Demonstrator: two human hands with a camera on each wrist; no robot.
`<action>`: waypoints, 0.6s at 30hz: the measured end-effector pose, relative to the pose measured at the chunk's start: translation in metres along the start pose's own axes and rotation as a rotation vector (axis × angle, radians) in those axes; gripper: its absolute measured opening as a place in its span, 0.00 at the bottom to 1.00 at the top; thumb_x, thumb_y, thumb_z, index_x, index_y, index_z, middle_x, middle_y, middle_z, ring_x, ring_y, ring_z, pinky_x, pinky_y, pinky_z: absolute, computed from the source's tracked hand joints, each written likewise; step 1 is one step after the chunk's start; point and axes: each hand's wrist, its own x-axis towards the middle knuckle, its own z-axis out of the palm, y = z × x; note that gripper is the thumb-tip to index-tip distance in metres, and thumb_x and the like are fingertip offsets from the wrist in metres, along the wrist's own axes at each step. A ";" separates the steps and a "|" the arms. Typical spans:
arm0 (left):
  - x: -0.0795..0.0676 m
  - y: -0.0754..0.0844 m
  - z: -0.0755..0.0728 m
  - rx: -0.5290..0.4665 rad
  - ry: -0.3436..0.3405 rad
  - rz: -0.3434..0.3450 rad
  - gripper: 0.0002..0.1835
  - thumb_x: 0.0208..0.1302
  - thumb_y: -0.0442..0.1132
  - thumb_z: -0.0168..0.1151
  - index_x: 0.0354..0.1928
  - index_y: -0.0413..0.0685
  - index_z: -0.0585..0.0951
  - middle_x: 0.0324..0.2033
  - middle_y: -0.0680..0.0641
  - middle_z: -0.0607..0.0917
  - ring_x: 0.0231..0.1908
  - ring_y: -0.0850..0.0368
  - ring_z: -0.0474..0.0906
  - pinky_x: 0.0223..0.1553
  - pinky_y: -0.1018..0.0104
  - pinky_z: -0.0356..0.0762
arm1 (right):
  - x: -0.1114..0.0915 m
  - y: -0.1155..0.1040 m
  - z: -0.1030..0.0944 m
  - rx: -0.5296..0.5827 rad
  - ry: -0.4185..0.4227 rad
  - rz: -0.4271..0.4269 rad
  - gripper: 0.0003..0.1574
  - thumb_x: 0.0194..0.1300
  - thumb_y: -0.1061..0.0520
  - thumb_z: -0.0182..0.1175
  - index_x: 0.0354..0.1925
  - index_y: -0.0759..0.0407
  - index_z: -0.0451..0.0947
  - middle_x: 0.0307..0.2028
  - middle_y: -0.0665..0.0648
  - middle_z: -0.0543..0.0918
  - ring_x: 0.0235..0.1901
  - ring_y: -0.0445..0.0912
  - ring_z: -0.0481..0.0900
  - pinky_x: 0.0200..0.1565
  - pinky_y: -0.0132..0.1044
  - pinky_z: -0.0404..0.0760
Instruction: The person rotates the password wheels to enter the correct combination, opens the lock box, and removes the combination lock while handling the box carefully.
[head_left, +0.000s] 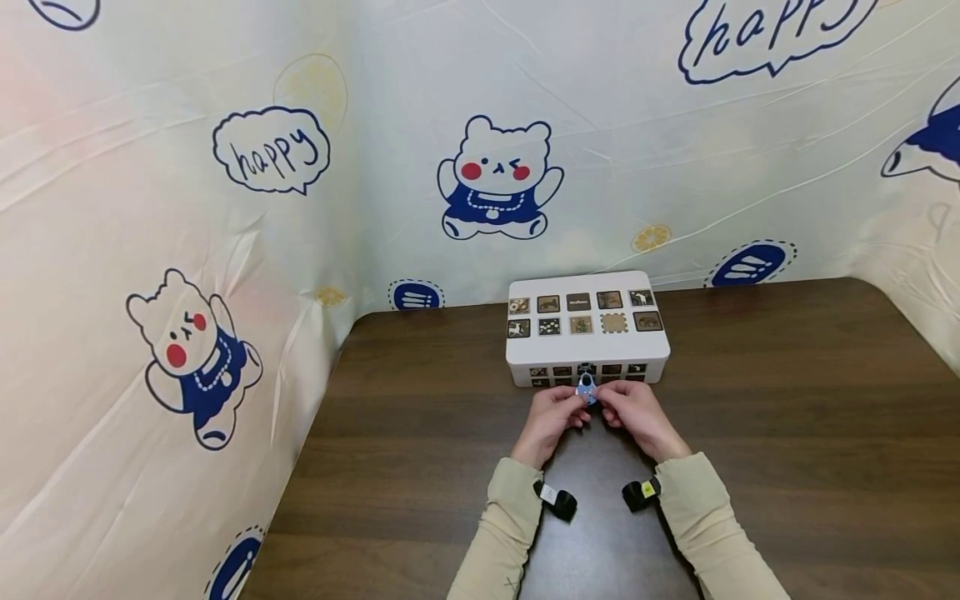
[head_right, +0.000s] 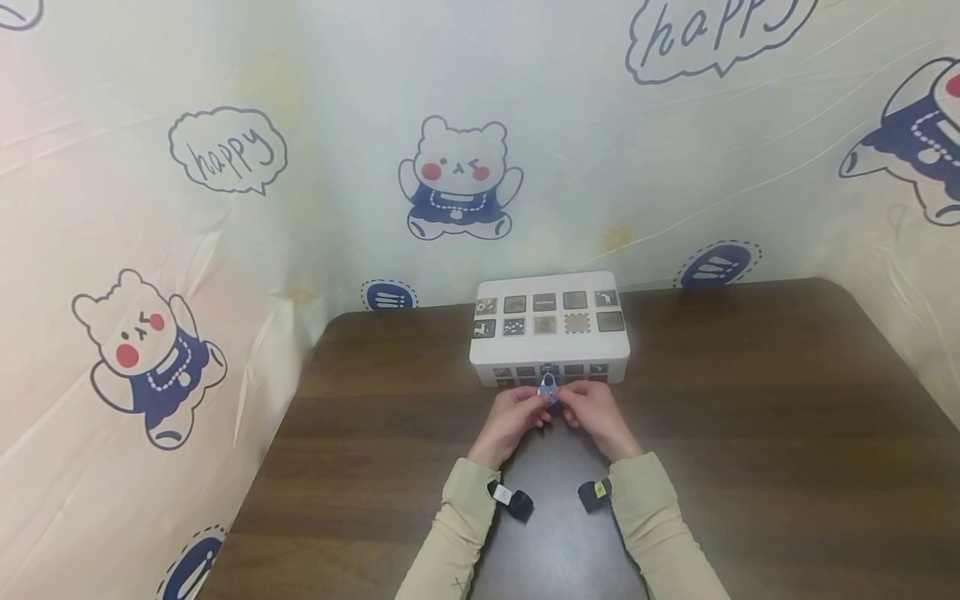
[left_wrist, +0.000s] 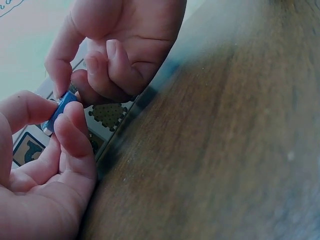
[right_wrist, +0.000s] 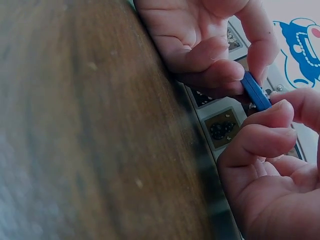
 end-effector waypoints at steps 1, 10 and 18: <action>0.000 0.000 0.000 0.002 0.000 0.002 0.09 0.51 0.31 0.59 0.35 0.34 0.79 0.21 0.46 0.79 0.17 0.63 0.76 0.18 0.75 0.72 | 0.000 0.000 0.000 0.018 0.002 0.008 0.14 0.60 0.58 0.53 0.34 0.71 0.72 0.16 0.48 0.70 0.15 0.36 0.67 0.18 0.26 0.68; -0.001 0.001 0.000 0.000 -0.006 -0.002 0.09 0.51 0.31 0.60 0.36 0.34 0.79 0.21 0.46 0.80 0.17 0.62 0.76 0.18 0.75 0.72 | 0.001 0.000 0.001 0.089 -0.005 0.056 0.15 0.63 0.56 0.49 0.31 0.70 0.69 0.18 0.49 0.69 0.14 0.37 0.66 0.17 0.26 0.67; 0.000 0.000 0.000 -0.001 -0.012 -0.005 0.09 0.52 0.31 0.59 0.36 0.34 0.79 0.23 0.45 0.81 0.18 0.62 0.76 0.18 0.75 0.72 | 0.001 0.002 0.000 0.055 -0.041 0.067 0.19 0.62 0.52 0.53 0.30 0.70 0.69 0.15 0.48 0.69 0.14 0.37 0.66 0.17 0.26 0.67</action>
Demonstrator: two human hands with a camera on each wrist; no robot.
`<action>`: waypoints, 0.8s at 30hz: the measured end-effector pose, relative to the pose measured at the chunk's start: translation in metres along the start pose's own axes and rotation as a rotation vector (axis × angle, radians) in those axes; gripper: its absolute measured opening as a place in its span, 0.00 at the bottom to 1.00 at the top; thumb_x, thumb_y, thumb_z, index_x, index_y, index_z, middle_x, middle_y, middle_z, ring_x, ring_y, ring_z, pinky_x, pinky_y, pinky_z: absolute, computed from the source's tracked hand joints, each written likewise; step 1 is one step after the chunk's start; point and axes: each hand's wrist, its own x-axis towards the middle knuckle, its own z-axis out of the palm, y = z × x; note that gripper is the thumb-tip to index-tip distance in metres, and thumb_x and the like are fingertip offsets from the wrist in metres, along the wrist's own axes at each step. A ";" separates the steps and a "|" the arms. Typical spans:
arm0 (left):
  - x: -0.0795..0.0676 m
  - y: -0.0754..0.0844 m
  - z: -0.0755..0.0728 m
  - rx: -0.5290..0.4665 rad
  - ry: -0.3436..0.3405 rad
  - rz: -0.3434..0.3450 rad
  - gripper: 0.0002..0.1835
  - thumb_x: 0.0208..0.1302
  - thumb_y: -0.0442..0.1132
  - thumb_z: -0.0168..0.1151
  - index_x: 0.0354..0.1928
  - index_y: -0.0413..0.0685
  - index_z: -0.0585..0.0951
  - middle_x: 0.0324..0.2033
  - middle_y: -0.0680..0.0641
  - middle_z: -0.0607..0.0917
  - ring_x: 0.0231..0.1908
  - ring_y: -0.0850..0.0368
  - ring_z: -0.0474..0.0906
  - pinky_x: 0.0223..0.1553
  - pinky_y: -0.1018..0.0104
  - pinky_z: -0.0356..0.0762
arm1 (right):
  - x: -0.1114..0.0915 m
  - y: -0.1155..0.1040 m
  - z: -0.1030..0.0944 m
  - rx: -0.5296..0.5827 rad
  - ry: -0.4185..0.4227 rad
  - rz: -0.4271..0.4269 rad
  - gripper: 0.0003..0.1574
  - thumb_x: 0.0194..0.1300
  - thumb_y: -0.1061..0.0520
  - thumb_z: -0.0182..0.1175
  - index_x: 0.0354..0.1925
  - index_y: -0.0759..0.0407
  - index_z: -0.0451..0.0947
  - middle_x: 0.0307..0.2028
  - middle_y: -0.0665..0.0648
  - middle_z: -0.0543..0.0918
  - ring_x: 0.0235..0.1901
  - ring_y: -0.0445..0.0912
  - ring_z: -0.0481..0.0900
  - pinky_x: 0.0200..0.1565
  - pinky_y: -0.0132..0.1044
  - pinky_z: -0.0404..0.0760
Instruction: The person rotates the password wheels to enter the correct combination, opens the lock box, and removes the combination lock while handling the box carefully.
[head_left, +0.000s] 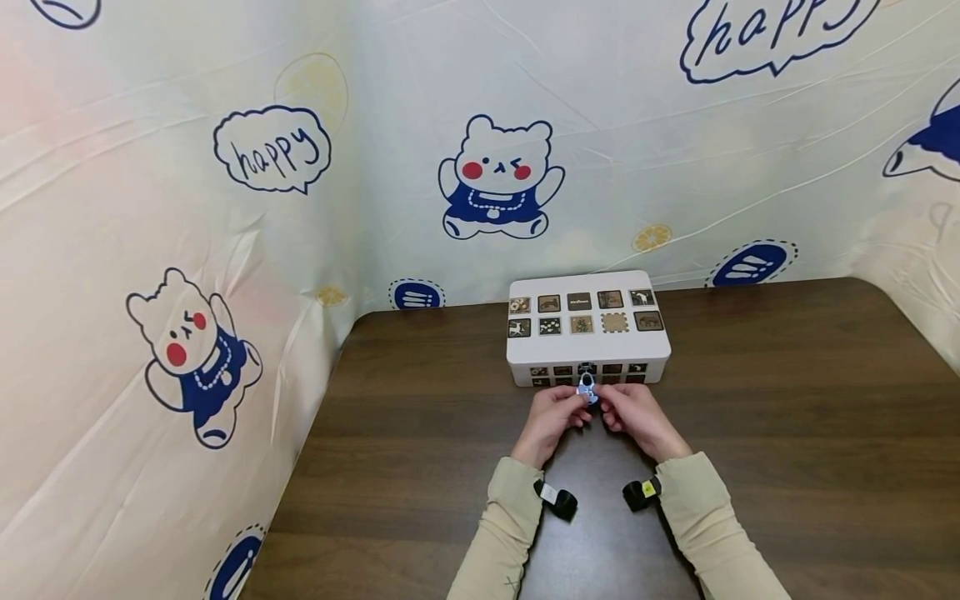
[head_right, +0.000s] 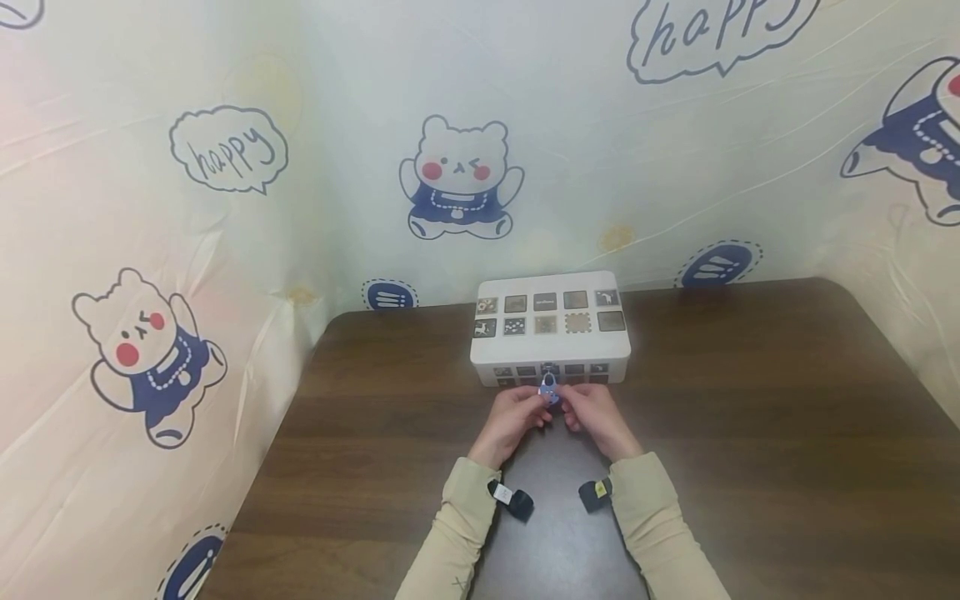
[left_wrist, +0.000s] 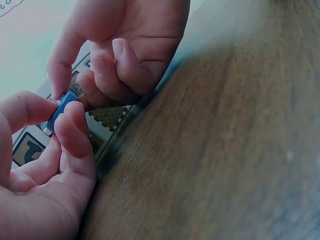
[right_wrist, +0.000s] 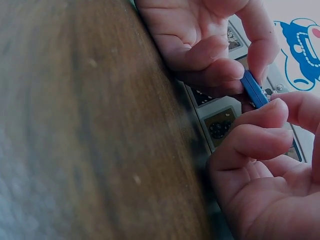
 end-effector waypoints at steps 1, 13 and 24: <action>0.000 0.000 0.000 0.001 -0.001 0.000 0.09 0.52 0.31 0.59 0.36 0.33 0.79 0.23 0.45 0.81 0.18 0.62 0.76 0.19 0.75 0.72 | 0.000 0.000 0.000 -0.006 -0.002 -0.004 0.19 0.62 0.53 0.53 0.31 0.71 0.69 0.16 0.48 0.69 0.14 0.37 0.66 0.17 0.26 0.67; 0.000 -0.001 0.000 0.004 -0.001 -0.001 0.10 0.52 0.32 0.59 0.37 0.34 0.79 0.23 0.45 0.81 0.18 0.62 0.76 0.19 0.75 0.72 | 0.000 -0.001 -0.001 -0.055 0.006 -0.045 0.19 0.62 0.56 0.52 0.35 0.75 0.70 0.15 0.47 0.69 0.14 0.36 0.66 0.17 0.26 0.68; -0.001 0.000 0.000 0.000 0.002 -0.005 0.09 0.51 0.31 0.59 0.36 0.35 0.79 0.22 0.46 0.80 0.18 0.62 0.76 0.19 0.75 0.72 | 0.000 0.001 -0.001 -0.073 0.009 -0.061 0.19 0.61 0.57 0.52 0.36 0.76 0.70 0.15 0.48 0.69 0.14 0.36 0.66 0.17 0.26 0.68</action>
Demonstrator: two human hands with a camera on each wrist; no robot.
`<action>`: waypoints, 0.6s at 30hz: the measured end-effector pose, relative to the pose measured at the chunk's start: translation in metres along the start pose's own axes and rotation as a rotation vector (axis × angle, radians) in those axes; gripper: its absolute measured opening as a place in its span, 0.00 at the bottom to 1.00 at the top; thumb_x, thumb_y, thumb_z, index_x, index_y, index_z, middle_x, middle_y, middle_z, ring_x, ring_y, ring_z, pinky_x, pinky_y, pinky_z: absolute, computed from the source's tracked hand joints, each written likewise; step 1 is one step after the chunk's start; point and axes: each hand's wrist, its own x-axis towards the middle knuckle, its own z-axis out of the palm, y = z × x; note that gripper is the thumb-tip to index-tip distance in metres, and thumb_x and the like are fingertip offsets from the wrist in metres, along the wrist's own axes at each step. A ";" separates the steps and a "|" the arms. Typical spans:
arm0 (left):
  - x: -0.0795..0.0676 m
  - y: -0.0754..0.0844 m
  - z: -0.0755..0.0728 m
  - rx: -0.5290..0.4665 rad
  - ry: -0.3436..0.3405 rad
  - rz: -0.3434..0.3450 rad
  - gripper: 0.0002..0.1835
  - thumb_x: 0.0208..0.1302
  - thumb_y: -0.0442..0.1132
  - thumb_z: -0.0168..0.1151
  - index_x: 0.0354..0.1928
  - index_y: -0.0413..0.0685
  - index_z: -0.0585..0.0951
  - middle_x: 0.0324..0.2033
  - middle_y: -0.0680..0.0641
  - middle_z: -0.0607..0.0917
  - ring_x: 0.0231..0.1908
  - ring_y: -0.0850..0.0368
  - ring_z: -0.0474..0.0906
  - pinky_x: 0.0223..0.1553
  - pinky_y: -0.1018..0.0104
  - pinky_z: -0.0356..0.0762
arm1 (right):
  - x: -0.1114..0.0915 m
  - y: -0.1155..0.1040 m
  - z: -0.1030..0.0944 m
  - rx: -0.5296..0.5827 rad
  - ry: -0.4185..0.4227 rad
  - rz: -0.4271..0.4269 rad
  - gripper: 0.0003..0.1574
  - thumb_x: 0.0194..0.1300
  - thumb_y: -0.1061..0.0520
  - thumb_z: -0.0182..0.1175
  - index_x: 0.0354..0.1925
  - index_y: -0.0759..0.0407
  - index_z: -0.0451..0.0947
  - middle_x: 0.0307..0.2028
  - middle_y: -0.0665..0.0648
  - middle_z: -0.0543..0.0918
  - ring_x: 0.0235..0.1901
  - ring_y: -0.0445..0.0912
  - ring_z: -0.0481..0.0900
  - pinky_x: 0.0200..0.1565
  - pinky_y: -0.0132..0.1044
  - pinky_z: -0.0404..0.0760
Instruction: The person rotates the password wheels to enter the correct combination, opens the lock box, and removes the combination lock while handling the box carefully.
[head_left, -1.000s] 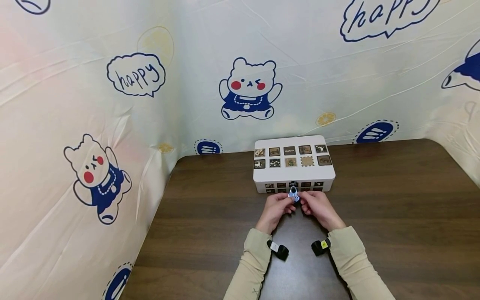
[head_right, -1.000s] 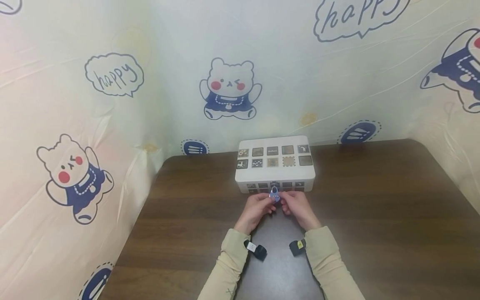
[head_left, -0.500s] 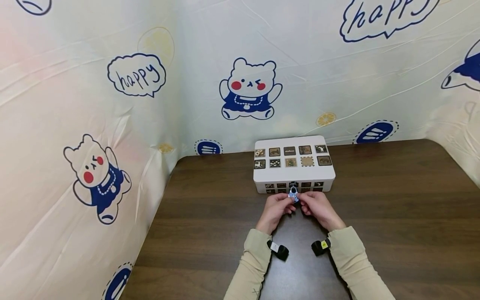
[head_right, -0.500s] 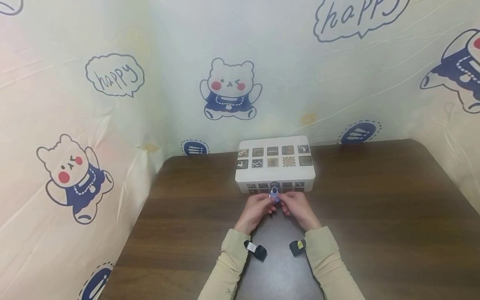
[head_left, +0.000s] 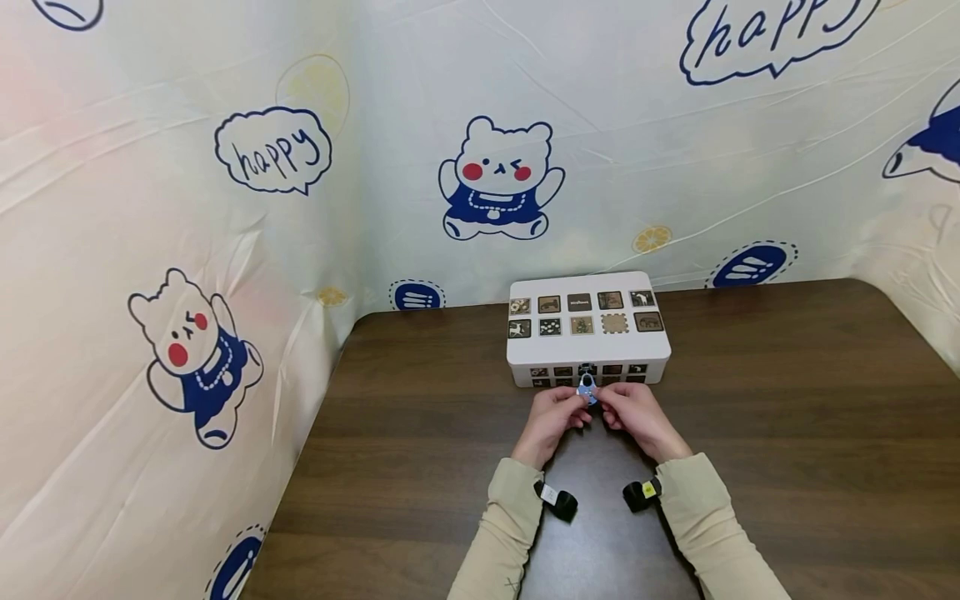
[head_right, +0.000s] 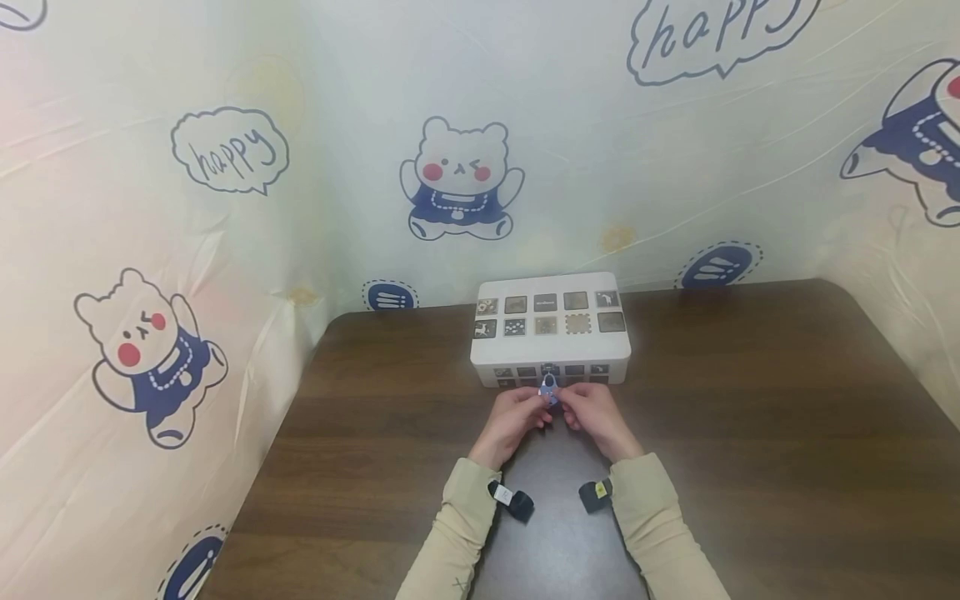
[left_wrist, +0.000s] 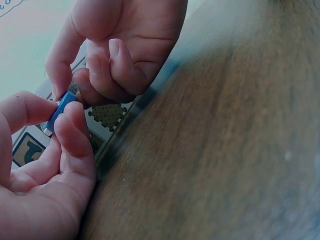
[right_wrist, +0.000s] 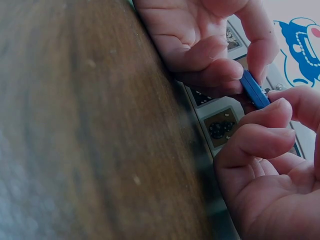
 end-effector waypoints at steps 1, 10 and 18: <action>0.000 0.000 0.000 0.001 0.000 0.000 0.09 0.51 0.32 0.59 0.36 0.35 0.79 0.23 0.46 0.80 0.18 0.62 0.76 0.19 0.75 0.72 | 0.000 0.000 0.000 0.004 0.004 0.001 0.18 0.61 0.57 0.53 0.36 0.76 0.70 0.15 0.48 0.69 0.14 0.36 0.66 0.17 0.26 0.68; 0.001 -0.001 -0.001 0.002 -0.009 0.003 0.09 0.52 0.32 0.58 0.36 0.35 0.79 0.25 0.45 0.81 0.18 0.62 0.76 0.19 0.75 0.72 | -0.003 -0.006 0.000 0.009 -0.003 -0.006 0.15 0.61 0.59 0.53 0.36 0.75 0.72 0.14 0.48 0.69 0.14 0.37 0.67 0.18 0.27 0.68; 0.002 -0.004 -0.002 0.009 -0.006 0.005 0.10 0.53 0.31 0.58 0.37 0.34 0.79 0.27 0.43 0.81 0.19 0.62 0.77 0.20 0.75 0.72 | 0.000 -0.001 0.000 -0.007 0.019 -0.019 0.15 0.59 0.60 0.54 0.38 0.74 0.72 0.14 0.47 0.70 0.15 0.36 0.67 0.18 0.26 0.69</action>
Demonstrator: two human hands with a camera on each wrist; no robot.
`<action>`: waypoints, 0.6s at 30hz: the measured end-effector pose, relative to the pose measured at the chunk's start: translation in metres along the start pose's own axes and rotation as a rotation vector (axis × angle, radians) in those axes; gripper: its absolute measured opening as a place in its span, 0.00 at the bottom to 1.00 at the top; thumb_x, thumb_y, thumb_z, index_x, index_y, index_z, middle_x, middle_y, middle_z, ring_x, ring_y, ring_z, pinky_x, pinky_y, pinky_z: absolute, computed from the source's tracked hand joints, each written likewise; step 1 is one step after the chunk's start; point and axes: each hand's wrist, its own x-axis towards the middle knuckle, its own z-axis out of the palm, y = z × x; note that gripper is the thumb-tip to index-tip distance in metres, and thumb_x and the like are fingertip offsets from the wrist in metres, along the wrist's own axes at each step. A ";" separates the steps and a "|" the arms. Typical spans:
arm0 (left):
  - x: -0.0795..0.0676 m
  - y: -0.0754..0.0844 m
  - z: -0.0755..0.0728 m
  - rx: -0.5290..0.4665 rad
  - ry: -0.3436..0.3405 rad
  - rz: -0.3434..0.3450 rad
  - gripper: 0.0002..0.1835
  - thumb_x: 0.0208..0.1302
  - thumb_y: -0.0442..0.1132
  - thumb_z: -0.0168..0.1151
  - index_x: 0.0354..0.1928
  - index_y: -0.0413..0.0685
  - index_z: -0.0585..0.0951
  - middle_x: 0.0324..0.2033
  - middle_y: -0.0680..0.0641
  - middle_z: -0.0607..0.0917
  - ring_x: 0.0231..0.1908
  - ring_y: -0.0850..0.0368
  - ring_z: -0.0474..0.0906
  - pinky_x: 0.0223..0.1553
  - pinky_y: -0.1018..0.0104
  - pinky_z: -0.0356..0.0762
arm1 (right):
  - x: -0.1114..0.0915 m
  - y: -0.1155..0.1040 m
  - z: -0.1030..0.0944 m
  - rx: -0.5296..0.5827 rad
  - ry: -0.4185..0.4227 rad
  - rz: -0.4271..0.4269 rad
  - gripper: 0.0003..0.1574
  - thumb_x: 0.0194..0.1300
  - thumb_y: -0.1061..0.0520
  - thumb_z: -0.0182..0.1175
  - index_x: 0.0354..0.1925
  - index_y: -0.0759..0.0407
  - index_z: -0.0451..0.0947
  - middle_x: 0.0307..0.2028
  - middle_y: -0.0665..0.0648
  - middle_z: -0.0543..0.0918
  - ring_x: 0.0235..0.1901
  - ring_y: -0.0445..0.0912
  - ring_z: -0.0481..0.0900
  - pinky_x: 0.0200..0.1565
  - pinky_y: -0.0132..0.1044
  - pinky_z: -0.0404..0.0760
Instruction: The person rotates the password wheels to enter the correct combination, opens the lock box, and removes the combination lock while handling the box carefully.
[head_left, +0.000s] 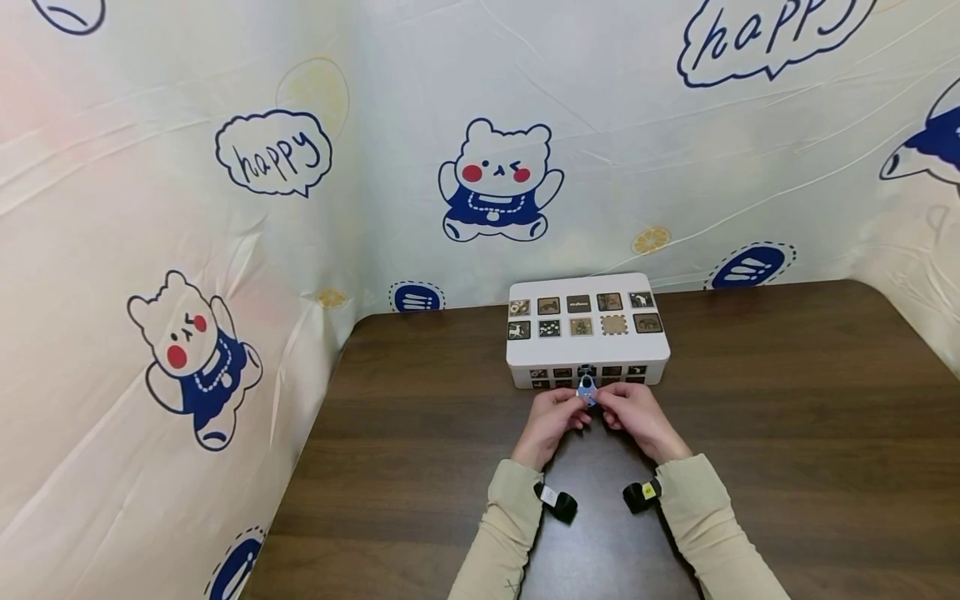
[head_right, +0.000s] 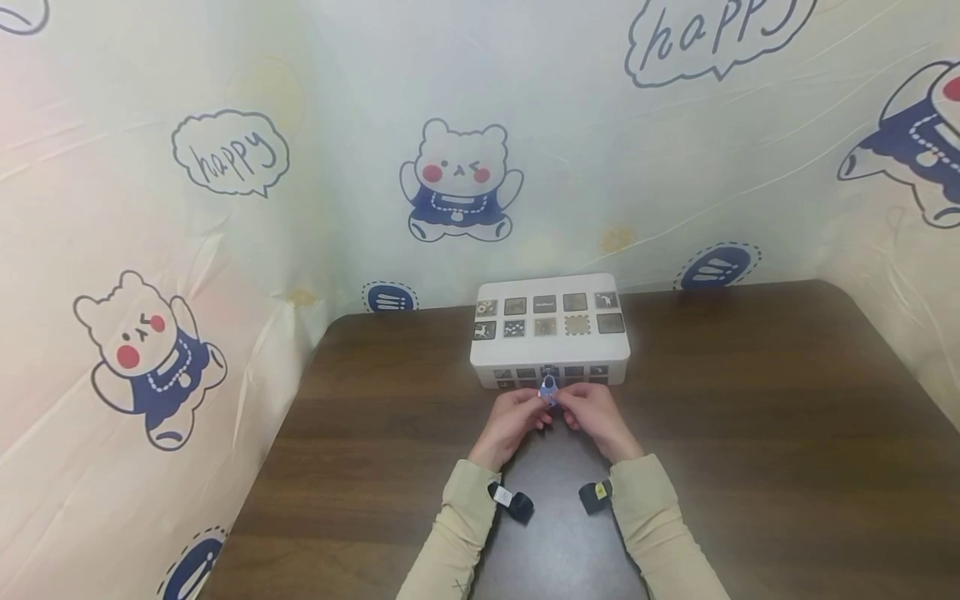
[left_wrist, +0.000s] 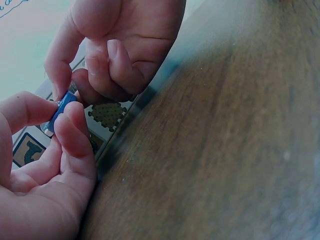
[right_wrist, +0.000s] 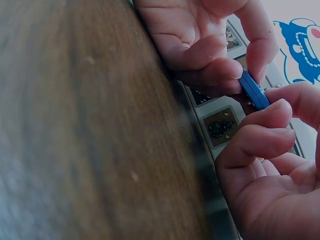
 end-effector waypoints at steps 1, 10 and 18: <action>0.000 0.000 0.000 0.002 0.000 -0.003 0.10 0.53 0.31 0.58 0.37 0.34 0.79 0.27 0.43 0.81 0.19 0.61 0.77 0.20 0.75 0.72 | -0.001 0.000 0.000 -0.001 0.000 -0.001 0.16 0.59 0.60 0.54 0.38 0.75 0.72 0.14 0.48 0.71 0.15 0.36 0.67 0.18 0.26 0.69; -0.001 0.001 0.001 0.007 0.005 -0.004 0.10 0.53 0.32 0.59 0.37 0.35 0.79 0.29 0.39 0.82 0.19 0.62 0.77 0.20 0.74 0.72 | -0.001 -0.002 0.000 -0.015 0.007 0.001 0.15 0.58 0.59 0.54 0.38 0.73 0.72 0.15 0.48 0.70 0.15 0.37 0.68 0.18 0.27 0.70; -0.001 0.002 0.000 0.004 0.000 -0.002 0.10 0.53 0.33 0.59 0.37 0.35 0.79 0.28 0.39 0.82 0.19 0.62 0.77 0.20 0.74 0.72 | -0.001 -0.001 0.001 -0.011 0.014 0.012 0.16 0.59 0.56 0.54 0.36 0.71 0.72 0.15 0.48 0.69 0.15 0.37 0.68 0.18 0.27 0.69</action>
